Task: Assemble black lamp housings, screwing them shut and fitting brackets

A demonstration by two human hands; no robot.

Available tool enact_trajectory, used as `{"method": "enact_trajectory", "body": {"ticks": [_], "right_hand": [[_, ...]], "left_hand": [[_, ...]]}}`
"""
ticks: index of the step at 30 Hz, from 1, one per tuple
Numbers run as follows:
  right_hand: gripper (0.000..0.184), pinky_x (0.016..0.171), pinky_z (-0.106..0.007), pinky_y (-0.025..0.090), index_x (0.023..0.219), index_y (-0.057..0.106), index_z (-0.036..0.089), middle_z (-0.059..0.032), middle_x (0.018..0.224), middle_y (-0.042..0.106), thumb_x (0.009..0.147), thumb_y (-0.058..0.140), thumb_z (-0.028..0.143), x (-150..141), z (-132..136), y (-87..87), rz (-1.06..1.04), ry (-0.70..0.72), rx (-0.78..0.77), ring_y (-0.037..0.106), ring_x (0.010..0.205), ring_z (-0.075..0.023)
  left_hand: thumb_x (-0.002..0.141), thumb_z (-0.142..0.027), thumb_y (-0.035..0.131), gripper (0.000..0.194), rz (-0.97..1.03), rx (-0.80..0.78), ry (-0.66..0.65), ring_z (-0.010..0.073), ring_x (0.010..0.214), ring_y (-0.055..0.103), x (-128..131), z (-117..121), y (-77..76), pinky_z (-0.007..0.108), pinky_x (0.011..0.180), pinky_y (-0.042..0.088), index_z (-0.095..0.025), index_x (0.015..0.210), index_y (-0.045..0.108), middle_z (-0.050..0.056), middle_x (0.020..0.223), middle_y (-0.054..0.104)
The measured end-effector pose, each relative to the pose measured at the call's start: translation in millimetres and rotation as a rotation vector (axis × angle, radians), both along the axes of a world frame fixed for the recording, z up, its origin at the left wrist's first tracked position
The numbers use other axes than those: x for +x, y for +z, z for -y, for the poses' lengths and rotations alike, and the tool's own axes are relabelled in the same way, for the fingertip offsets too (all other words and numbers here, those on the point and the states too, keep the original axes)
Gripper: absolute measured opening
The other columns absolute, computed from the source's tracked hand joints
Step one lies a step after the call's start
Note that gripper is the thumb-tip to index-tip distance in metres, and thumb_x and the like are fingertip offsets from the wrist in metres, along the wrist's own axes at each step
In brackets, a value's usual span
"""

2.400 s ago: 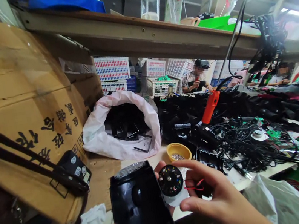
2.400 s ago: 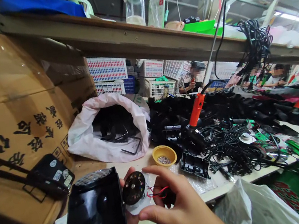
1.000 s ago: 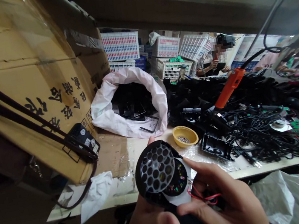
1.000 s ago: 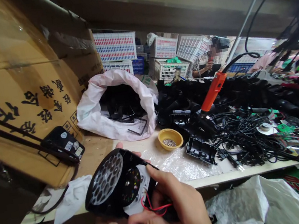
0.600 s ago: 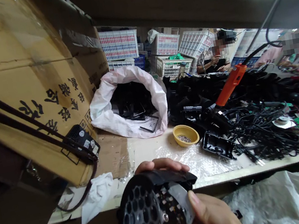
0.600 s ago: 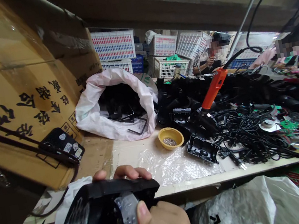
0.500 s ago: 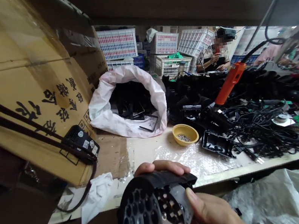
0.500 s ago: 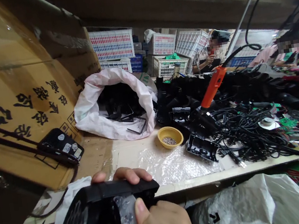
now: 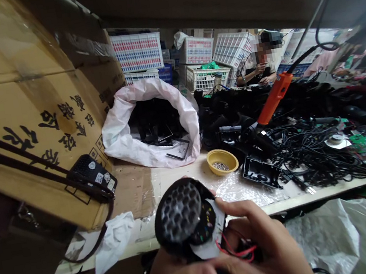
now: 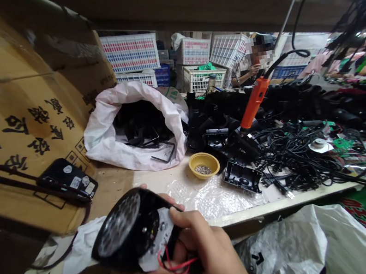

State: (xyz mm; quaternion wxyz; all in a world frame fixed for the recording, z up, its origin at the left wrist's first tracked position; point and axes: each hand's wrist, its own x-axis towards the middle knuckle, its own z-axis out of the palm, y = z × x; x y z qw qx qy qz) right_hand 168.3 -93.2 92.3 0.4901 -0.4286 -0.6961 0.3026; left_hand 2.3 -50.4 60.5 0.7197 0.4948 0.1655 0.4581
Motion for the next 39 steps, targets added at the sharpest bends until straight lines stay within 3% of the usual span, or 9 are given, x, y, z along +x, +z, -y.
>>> {"method": "enact_trajectory", "body": {"ticks": [6, 11, 14, 18, 21, 24, 30, 34, 39], "right_hand": [[0.068, 0.071, -0.025, 0.056, 0.141, 0.049, 0.025, 0.0018, 0.077, 0.066, 0.08, 0.079, 0.032, 16.0, -12.7, 20.2, -0.006, 0.109, -0.317, 0.064, 0.071, -0.0137], [0.071, 0.086, -0.031, 0.057, 0.141, 0.049, 0.027, -0.0055, 0.11, 0.066, 0.078, 0.08, 0.034, 32.0, -15.8, 18.7, 0.015, 0.121, -0.337, 0.065, 0.101, -0.0195], [0.07, 0.084, -0.03, 0.057, 0.141, 0.046, 0.03, -0.0066, 0.123, 0.062, 0.079, 0.079, 0.034, 40.1, -14.6, 14.1, 0.091, 0.096, -0.439, 0.065, 0.102, -0.0194], [0.027, 0.077, -0.028, 0.055, 0.114, 0.061, 0.023, -0.0035, 0.099, 0.066, 0.089, 0.065, 0.032, 41.6, -15.2, 6.9, 0.141, 0.131, -0.489, 0.065, 0.082, -0.0156], [0.019, 0.063, -0.024, 0.049, 0.088, 0.063, 0.017, -0.0019, 0.077, 0.062, 0.094, 0.057, 0.034, 38.2, -18.0, 4.4, 0.16, 0.103, -0.417, 0.06, 0.067, -0.0133], [0.021, 0.063, -0.023, 0.047, 0.081, 0.064, 0.018, -0.0025, 0.077, 0.063, 0.095, 0.056, 0.031, 35.6, -20.0, 7.1, 0.177, 0.047, -0.25, 0.059, 0.069, -0.0132], [0.011, 0.066, -0.022, 0.048, 0.093, 0.062, 0.019, -0.0021, 0.082, 0.066, 0.094, 0.054, 0.012, 31.6, -18.8, 15.9, 0.224, -0.011, 0.115, 0.062, 0.073, -0.0124], [0.029, 0.064, -0.025, 0.047, 0.107, 0.061, 0.017, -0.0055, 0.087, 0.066, 0.089, 0.045, 0.001, 28.7, -18.7, 21.5, 0.411, 0.074, 0.304, 0.061, 0.075, -0.0145], [0.037, 0.057, -0.029, 0.043, 0.101, 0.063, 0.014, -0.0075, 0.084, 0.066, 0.08, 0.038, -0.004, 24.6, -20.9, 28.6, 0.59, 0.157, 0.351, 0.059, 0.07, -0.0175]], "left_hand": [[0.068, -0.044, 0.083, 0.059, 0.054, -0.18, 0.514, 0.0315, 0.125, 0.056, 16.7, 2.3, 5.6, 0.04, 0.112, 0.036, -0.03, 0.122, 0.063, 0.001, 0.122, 0.069], [0.073, -0.039, 0.078, 0.063, 0.101, -0.187, 0.538, 0.0285, 0.119, 0.059, 21.6, -8.0, 14.1, 0.036, 0.103, 0.046, -0.029, 0.131, 0.056, 0.002, 0.117, 0.069], [0.076, -0.036, 0.074, 0.061, 0.12, -0.207, 0.53, 0.0249, 0.097, 0.067, 15.4, -15.9, 11.3, 0.035, 0.086, 0.056, -0.03, 0.132, 0.052, 0.0, 0.102, 0.071], [0.076, -0.036, 0.071, 0.054, 0.115, -0.244, 0.532, 0.0231, 0.073, 0.068, 10.8, -22.2, 11.0, 0.035, 0.063, 0.06, -0.025, 0.124, 0.052, -0.001, 0.084, 0.068], [0.081, -0.031, 0.064, 0.039, 0.113, -0.244, 0.563, 0.0223, 0.069, 0.067, 13.4, -22.5, 16.8, 0.033, 0.056, 0.06, -0.022, 0.117, 0.052, 0.0, 0.08, 0.065], [0.084, -0.028, 0.058, 0.045, 0.096, -0.265, 0.554, 0.0223, 0.068, 0.067, 16.6, -20.9, 23.0, 0.033, 0.052, 0.06, -0.023, 0.127, 0.048, 0.002, 0.083, 0.065], [0.08, -0.044, 0.072, 0.074, 0.192, -0.346, 0.44, 0.0252, 0.084, 0.069, 16.3, -12.5, 25.6, 0.041, 0.068, 0.064, -0.037, 0.146, 0.04, 0.007, 0.126, 0.062], [0.072, -0.053, 0.08, 0.086, 0.123, -0.345, 0.336, 0.0232, 0.075, 0.068, 14.1, -6.2, 24.2, 0.04, 0.062, 0.063, -0.043, 0.147, 0.038, 0.007, 0.121, 0.064], [0.075, -0.05, 0.077, 0.082, 0.093, -0.307, 0.295, 0.0246, 0.084, 0.068, 12.9, -5.2, 23.5, 0.04, 0.07, 0.063, -0.042, 0.147, 0.037, 0.008, 0.132, 0.059]]}}
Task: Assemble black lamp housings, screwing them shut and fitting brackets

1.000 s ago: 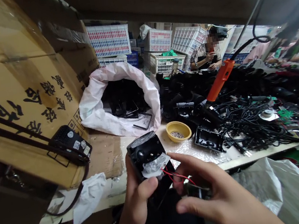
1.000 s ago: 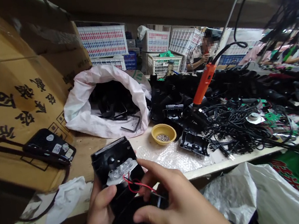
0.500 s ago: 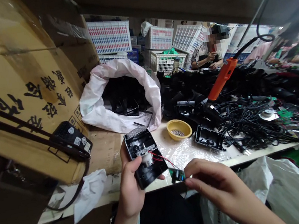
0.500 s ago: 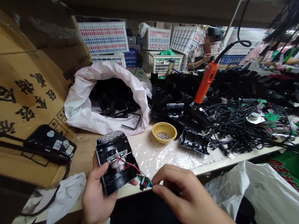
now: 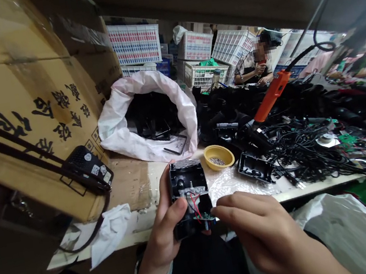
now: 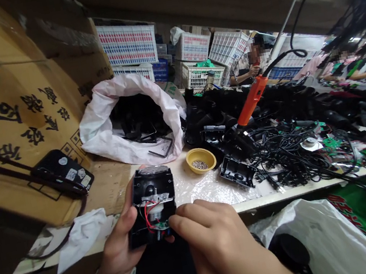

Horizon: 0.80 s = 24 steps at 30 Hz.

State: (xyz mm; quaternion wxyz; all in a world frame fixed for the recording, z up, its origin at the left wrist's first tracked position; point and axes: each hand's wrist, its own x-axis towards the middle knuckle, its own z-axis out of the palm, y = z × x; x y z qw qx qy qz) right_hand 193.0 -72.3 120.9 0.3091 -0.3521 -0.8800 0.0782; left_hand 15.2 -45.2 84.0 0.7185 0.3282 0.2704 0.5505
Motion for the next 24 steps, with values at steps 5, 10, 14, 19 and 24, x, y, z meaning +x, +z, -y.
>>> {"method": "enact_trajectory", "body": {"ticks": [5, 10, 14, 19, 24], "right_hand": [[0.036, 0.056, -0.03, 0.043, 0.104, 0.063, 0.01, -0.0097, 0.087, 0.068, 0.079, 0.04, -0.003, 0.4, -0.1, -0.1, -0.007, 0.012, 0.155, 0.06, 0.07, -0.0182], [0.033, 0.054, -0.029, 0.041, 0.101, 0.063, 0.01, -0.0087, 0.079, 0.065, 0.08, 0.041, -0.002, 2.7, 2.9, -1.4, -0.004, 0.0, 0.18, 0.058, 0.065, -0.0171], [0.035, 0.058, -0.028, 0.045, 0.108, 0.061, 0.011, -0.0094, 0.086, 0.066, 0.082, 0.044, -0.003, 5.6, 7.7, -2.0, -0.14, -0.046, 0.261, 0.061, 0.071, -0.0162], [0.035, 0.057, -0.027, 0.046, 0.107, 0.063, 0.013, -0.0091, 0.084, 0.066, 0.081, 0.045, -0.004, 4.0, 8.8, -3.2, -0.152, -0.057, 0.253, 0.061, 0.07, -0.0163], [0.03, 0.053, -0.029, 0.042, 0.098, 0.066, 0.01, -0.0105, 0.081, 0.066, 0.08, 0.044, 0.001, -6.1, 0.0, -9.0, -0.018, -0.054, 0.236, 0.059, 0.065, -0.0185]], "left_hand": [[0.079, -0.049, 0.073, 0.08, 0.014, 0.028, -0.017, 0.032, 0.111, 0.061, 0.5, -2.2, -2.0, 0.045, 0.093, 0.055, -0.039, 0.148, 0.034, 0.006, 0.144, 0.05], [0.081, -0.048, 0.072, 0.074, 0.01, 0.07, 0.056, 0.0308, 0.14, 0.037, 2.2, -4.7, -4.6, 0.041, 0.119, 0.03, -0.032, 0.145, 0.041, 0.003, 0.148, 0.048], [0.078, -0.049, 0.075, 0.081, -0.026, 0.025, 0.022, 0.0364, 0.132, 0.047, 1.1, -4.3, -1.8, 0.049, 0.105, 0.047, -0.037, 0.147, 0.035, 0.005, 0.148, 0.047], [0.078, -0.049, 0.075, 0.081, -0.011, 0.028, 0.035, 0.0363, 0.134, 0.045, 1.7, -5.7, -2.9, 0.049, 0.11, 0.042, -0.037, 0.147, 0.036, 0.005, 0.149, 0.045], [0.082, -0.044, 0.073, 0.066, -0.006, 0.135, 0.043, 0.0262, 0.145, 0.031, 3.0, -7.1, -6.3, 0.036, 0.123, 0.02, -0.033, 0.142, 0.046, -0.001, 0.149, 0.048]]}}
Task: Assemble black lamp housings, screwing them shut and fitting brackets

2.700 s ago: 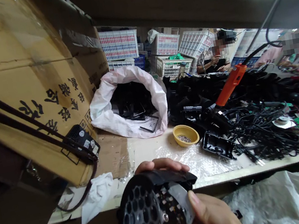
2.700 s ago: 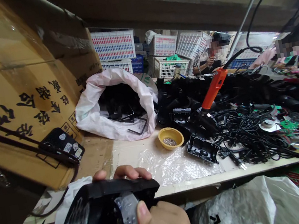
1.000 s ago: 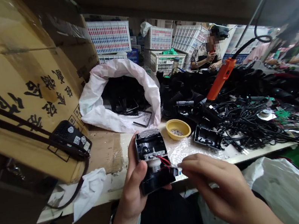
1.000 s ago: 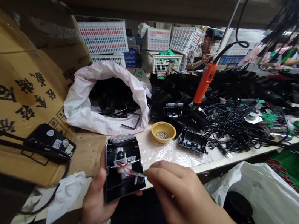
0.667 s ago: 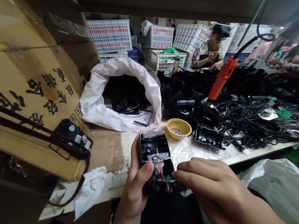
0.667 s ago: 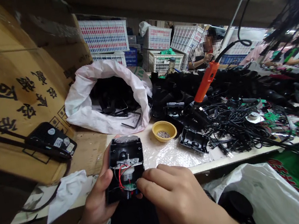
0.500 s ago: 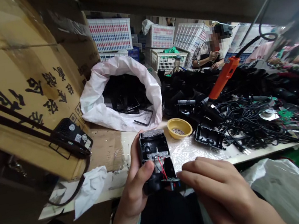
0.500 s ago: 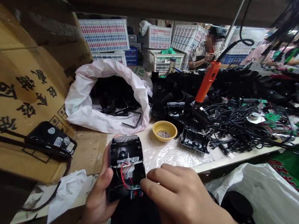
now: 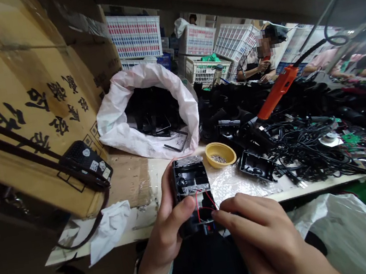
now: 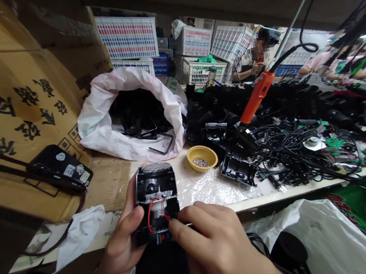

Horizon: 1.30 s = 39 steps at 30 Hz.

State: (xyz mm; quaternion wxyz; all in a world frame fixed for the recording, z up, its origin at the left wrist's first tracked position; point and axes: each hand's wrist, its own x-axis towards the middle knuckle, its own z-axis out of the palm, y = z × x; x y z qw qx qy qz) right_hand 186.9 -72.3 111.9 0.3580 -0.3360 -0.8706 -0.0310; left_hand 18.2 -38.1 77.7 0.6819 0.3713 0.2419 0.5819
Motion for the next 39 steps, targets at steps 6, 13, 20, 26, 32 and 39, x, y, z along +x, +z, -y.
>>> {"method": "enact_trajectory", "body": {"ticks": [6, 13, 20, 26, 32, 39], "right_hand": [[0.031, 0.055, -0.028, 0.043, 0.099, 0.066, 0.01, -0.0107, 0.083, 0.066, 0.08, 0.044, 0.001, -3.0, -3.8, -4.8, -0.006, -0.013, -0.028, 0.059, 0.068, -0.0184], [0.033, 0.059, -0.026, 0.044, 0.107, 0.064, 0.01, -0.0112, 0.09, 0.064, 0.083, 0.045, -0.002, -0.8, -3.5, -7.6, -0.072, -0.052, 0.004, 0.059, 0.073, -0.0165], [0.032, 0.053, -0.027, 0.036, 0.098, 0.066, 0.011, -0.0072, 0.077, 0.058, 0.078, 0.044, 0.002, -5.2, -4.7, -11.1, 0.06, -0.071, -0.058, 0.051, 0.063, -0.0167], [0.031, 0.051, -0.028, 0.041, 0.091, 0.065, 0.015, -0.0103, 0.09, 0.057, 0.075, 0.042, 0.001, -10.6, -3.4, -14.5, 0.144, -0.161, -0.093, 0.052, 0.064, -0.0177], [0.04, 0.07, -0.026, 0.056, 0.128, 0.051, 0.02, -0.0105, 0.113, 0.052, 0.091, 0.048, 0.006, -0.3, 2.8, -10.6, -0.197, -0.045, -0.416, 0.06, 0.081, -0.0127], [0.016, 0.058, -0.018, 0.054, 0.106, 0.06, 0.023, 0.0001, 0.085, 0.069, 0.092, 0.061, 0.015, 25.5, 10.3, -24.4, -0.277, -0.191, -0.471, 0.067, 0.067, -0.0114]], "left_hand": [[0.086, -0.04, 0.067, 0.069, -0.101, -0.157, -0.085, 0.0242, 0.092, 0.067, -3.7, 2.2, 9.4, 0.026, 0.054, 0.056, -0.042, 0.146, 0.034, 0.003, 0.143, 0.051], [0.087, -0.036, 0.065, 0.066, -0.153, -0.17, -0.082, 0.0146, 0.066, 0.06, -2.8, -0.6, 12.1, 0.029, 0.048, 0.056, -0.04, 0.145, 0.034, 0.006, 0.132, 0.054], [0.086, -0.038, 0.067, 0.066, -0.142, -0.201, -0.11, 0.0138, 0.072, 0.059, 0.6, 0.2, 15.9, 0.024, 0.055, 0.052, -0.035, 0.143, 0.034, 0.005, 0.125, 0.058], [0.076, -0.02, 0.073, 0.084, -0.104, -0.103, -0.143, 0.0189, 0.115, 0.057, -1.5, 0.4, 5.6, 0.023, 0.094, 0.046, -0.03, 0.147, 0.03, 0.002, 0.13, 0.061], [0.069, -0.016, 0.07, 0.095, -0.039, -0.117, -0.114, 0.032, 0.113, 0.06, -7.4, 5.4, 7.0, 0.044, 0.09, 0.055, -0.035, 0.15, 0.025, 0.006, 0.127, 0.061], [0.069, -0.013, 0.067, 0.086, -0.037, -0.097, 0.137, 0.0247, 0.075, 0.067, -11.7, 5.3, 16.0, 0.041, 0.068, 0.06, -0.032, 0.145, 0.032, 0.0, 0.082, 0.06]]}}
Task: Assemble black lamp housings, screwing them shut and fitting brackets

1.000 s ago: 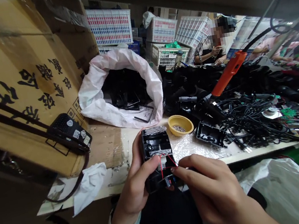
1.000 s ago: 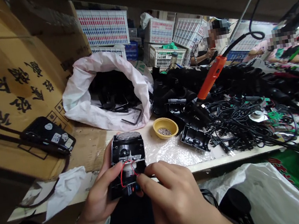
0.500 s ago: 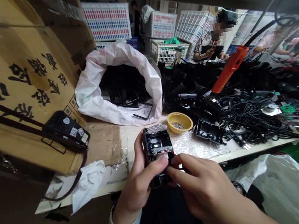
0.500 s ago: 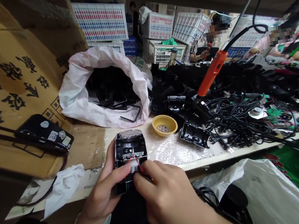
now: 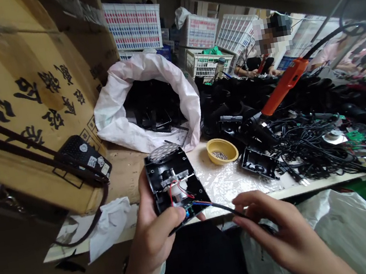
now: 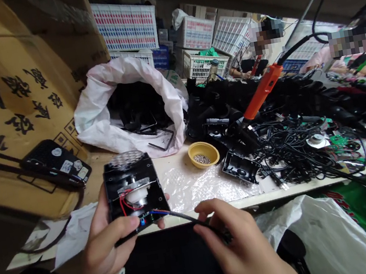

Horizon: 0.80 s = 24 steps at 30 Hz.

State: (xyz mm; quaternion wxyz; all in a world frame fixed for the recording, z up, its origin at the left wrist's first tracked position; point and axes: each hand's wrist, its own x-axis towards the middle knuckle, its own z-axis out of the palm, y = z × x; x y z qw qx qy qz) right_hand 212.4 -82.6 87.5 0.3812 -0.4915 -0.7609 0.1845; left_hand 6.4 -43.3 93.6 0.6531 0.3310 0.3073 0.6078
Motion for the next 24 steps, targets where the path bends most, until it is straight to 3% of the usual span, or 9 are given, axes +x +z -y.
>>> {"method": "enact_trajectory", "body": {"ticks": [3, 7, 10, 13, 18, 21, 24], "right_hand": [[0.011, 0.058, -0.017, 0.054, 0.095, 0.066, 0.022, 0.0006, 0.079, 0.071, 0.09, 0.063, 0.012, -0.7, -1.8, 6.1, -0.047, -0.087, 0.176, 0.068, 0.065, -0.0116], [0.025, 0.051, -0.021, 0.048, 0.105, 0.07, 0.019, -0.0019, 0.071, 0.067, 0.089, 0.059, 0.004, -11.6, -7.1, 20.4, 0.001, -0.075, 0.35, 0.065, 0.06, -0.0132], [0.027, 0.045, -0.024, 0.038, 0.11, 0.07, 0.013, 0.0, 0.061, 0.056, 0.092, 0.053, 0.004, -19.5, -11.7, 22.9, 0.067, -0.012, 0.318, 0.05, 0.048, -0.0107], [0.028, 0.046, -0.025, 0.033, 0.11, 0.07, 0.009, 0.0004, 0.06, 0.052, 0.092, 0.049, 0.006, -24.3, -15.0, 19.8, 0.133, 0.004, 0.267, 0.045, 0.048, -0.0104], [0.029, 0.048, -0.026, 0.03, 0.098, 0.073, 0.012, -0.0006, 0.062, 0.053, 0.09, 0.046, 0.006, -30.2, -17.9, 19.3, 0.204, 0.034, 0.161, 0.047, 0.05, -0.0108], [0.028, 0.05, -0.024, 0.035, 0.095, 0.075, 0.014, -0.0015, 0.063, 0.059, 0.093, 0.048, 0.01, -33.9, -20.5, 21.3, 0.017, 0.043, 0.063, 0.052, 0.053, -0.0112], [0.023, 0.053, -0.022, 0.043, 0.095, 0.078, 0.017, -0.0015, 0.063, 0.066, 0.093, 0.055, 0.015, -38.2, -22.8, 20.9, -0.165, 0.018, 0.022, 0.062, 0.058, -0.0128]], "left_hand": [[0.069, -0.014, 0.068, 0.088, -0.067, 0.026, 0.092, 0.0232, 0.069, 0.064, 1.8, -0.3, 1.5, 0.038, 0.059, 0.059, -0.029, 0.145, 0.028, 0.001, 0.086, 0.06], [0.07, -0.015, 0.072, 0.091, -0.126, 0.044, 0.114, 0.027, 0.078, 0.066, 7.7, 1.8, -1.4, 0.038, 0.058, 0.06, -0.029, 0.148, 0.027, 0.005, 0.1, 0.062], [0.071, -0.016, 0.074, 0.092, -0.135, 0.057, 0.129, 0.033, 0.106, 0.063, 12.8, 4.0, -5.5, 0.039, 0.077, 0.061, -0.033, 0.148, 0.028, 0.008, 0.13, 0.058], [0.072, -0.018, 0.074, 0.09, -0.133, 0.074, 0.179, 0.0353, 0.132, 0.048, 17.3, 5.3, -8.2, 0.044, 0.104, 0.05, -0.036, 0.148, 0.029, 0.005, 0.146, 0.048], [0.071, -0.015, 0.075, 0.094, -0.159, 0.099, 0.245, 0.0369, 0.133, 0.046, 19.2, 4.4, -10.8, 0.052, 0.112, 0.041, -0.036, 0.149, 0.026, 0.006, 0.147, 0.047], [0.07, -0.016, 0.077, 0.096, -0.217, 0.126, 0.289, 0.0378, 0.133, 0.046, 19.3, 6.6, -11.1, 0.052, 0.113, 0.039, -0.035, 0.149, 0.025, 0.006, 0.148, 0.044], [0.076, -0.019, 0.074, 0.094, -0.3, 0.162, 0.323, 0.0321, 0.139, 0.04, 22.5, 12.6, -7.9, 0.045, 0.119, 0.031, -0.039, 0.15, 0.02, 0.002, 0.156, 0.034]]}}
